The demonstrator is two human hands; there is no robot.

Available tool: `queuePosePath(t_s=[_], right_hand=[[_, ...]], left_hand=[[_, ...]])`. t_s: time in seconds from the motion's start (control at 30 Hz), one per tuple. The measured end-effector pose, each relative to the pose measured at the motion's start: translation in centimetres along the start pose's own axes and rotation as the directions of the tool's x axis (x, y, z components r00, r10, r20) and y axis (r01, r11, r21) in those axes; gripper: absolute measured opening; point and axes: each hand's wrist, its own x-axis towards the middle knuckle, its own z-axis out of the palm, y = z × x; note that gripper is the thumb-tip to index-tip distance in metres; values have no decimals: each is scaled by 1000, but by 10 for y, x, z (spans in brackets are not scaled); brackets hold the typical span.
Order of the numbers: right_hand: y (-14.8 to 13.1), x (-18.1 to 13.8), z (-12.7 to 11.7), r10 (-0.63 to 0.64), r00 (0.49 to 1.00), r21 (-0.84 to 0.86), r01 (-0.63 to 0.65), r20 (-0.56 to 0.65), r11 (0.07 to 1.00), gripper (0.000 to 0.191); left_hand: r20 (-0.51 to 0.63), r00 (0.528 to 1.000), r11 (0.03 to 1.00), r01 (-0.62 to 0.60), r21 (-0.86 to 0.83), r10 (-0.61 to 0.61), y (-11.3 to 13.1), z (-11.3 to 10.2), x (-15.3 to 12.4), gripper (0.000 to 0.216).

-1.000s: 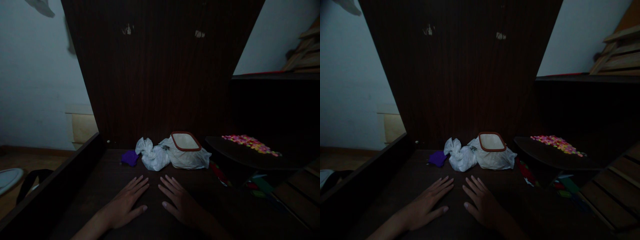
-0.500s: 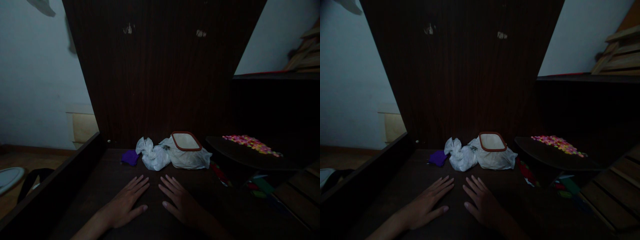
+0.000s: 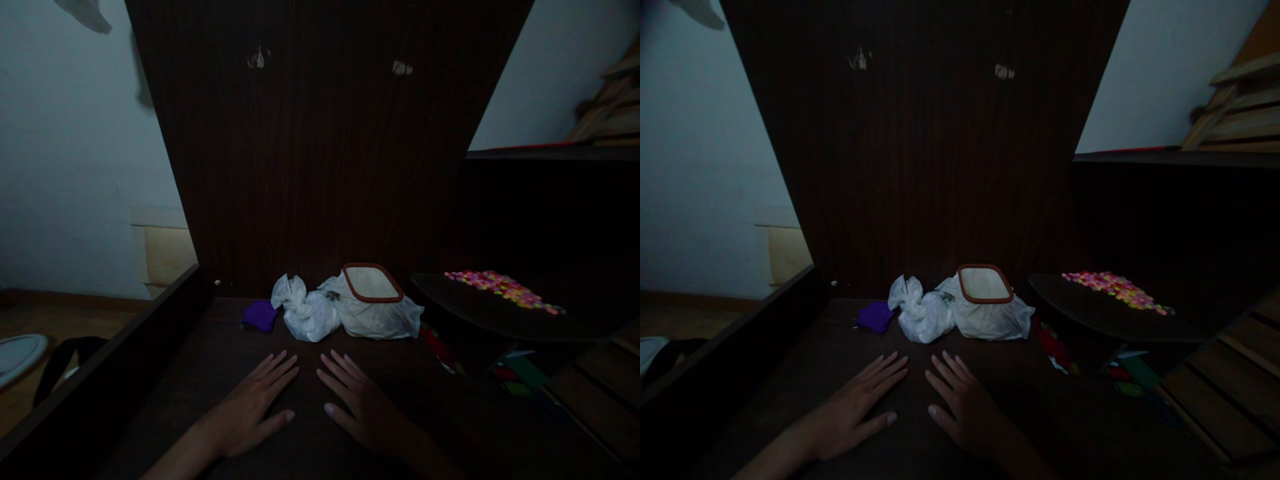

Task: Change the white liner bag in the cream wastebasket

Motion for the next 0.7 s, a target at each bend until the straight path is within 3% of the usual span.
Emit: queuePosePath(t_s=[0.2,0.7], right_hand=[[1,0,1,8,1000,-3,-7,11,1000,56],[1,0,1,-13,1000,4,13,-26,1000,56]], left_hand=[[32,999,1000,16,15,-17,2,-2,1,66],[-20,1000,1000,-21,15,21,1,-1,-1,65]])
